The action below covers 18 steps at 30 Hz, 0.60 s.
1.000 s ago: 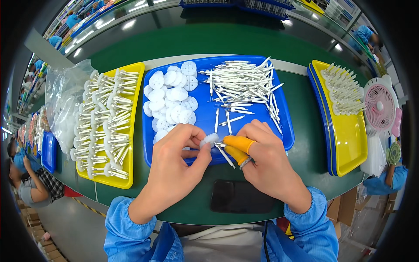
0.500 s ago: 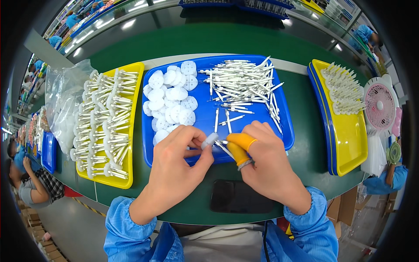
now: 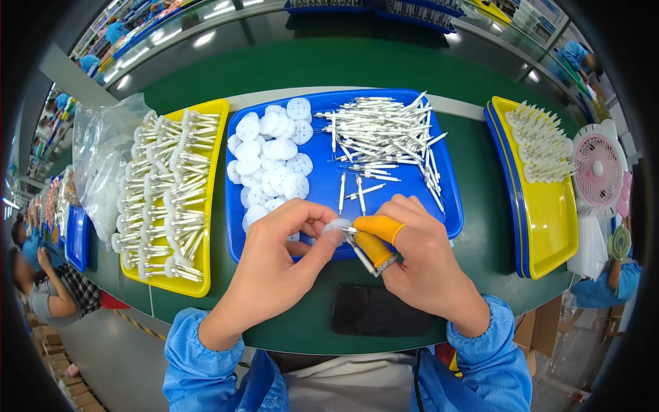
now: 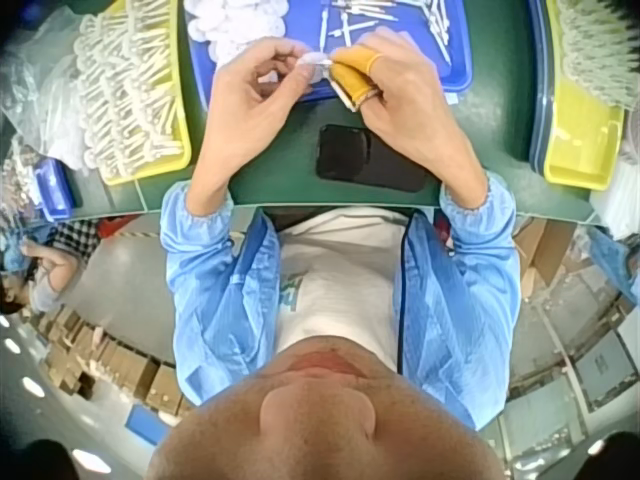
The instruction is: The person repeatedly picks a white circular plastic piece and a white stick, inserts the stick into the piece, and places the assembled unit into a yellow tray. This assembly cycle continues throughout the clip.
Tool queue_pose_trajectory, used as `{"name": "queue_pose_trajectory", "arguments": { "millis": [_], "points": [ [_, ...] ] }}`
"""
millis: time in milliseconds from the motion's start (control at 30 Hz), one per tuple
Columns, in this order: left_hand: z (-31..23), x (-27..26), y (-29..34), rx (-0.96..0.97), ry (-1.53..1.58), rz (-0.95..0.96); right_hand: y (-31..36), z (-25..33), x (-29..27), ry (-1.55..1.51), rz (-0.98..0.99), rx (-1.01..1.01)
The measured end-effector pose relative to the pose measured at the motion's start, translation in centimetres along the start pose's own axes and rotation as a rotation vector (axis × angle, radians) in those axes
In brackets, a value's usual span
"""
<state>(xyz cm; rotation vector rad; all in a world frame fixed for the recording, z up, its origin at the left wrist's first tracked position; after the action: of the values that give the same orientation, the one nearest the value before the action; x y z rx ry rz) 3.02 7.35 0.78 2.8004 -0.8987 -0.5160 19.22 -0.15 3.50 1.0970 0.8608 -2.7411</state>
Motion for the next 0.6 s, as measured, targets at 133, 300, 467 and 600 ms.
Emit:
{"name": "queue_pose_trajectory", "arguments": {
  "millis": [133,300,467,600],
  "points": [
    [-0.7,0.0,0.2,0.045,-0.073,-0.019,0.0,-0.2,-0.1,-0.047,0.033,0.026],
    [-0.9,-0.1,0.4,0.083,-0.119,-0.035,0.0,0.0,-0.4,-0.071,0.043,0.039],
    [-0.3,-1.4,0.1,0.122,-0.047,-0.243,0.1,0.1,-0.7,-0.105,-0.014,0.054],
    [0.0,-0.8,0.0,0.105,0.02,-0.163,0.1,0.3,-1.0,-0.037,-0.039,0.024]
  ]
}}
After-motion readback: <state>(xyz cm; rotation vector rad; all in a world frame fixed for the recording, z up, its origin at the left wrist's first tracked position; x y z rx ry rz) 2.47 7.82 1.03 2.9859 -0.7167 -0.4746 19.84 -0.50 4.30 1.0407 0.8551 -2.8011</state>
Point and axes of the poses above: each hand's wrist, its own y-axis away from the middle knuckle, its own x-axis out of the palm, z = x × y, the point moved 7 cm from there along -y, towards the middle knuckle, and after that the axes turned 13 degrees about -x, right-handed, at the moved point
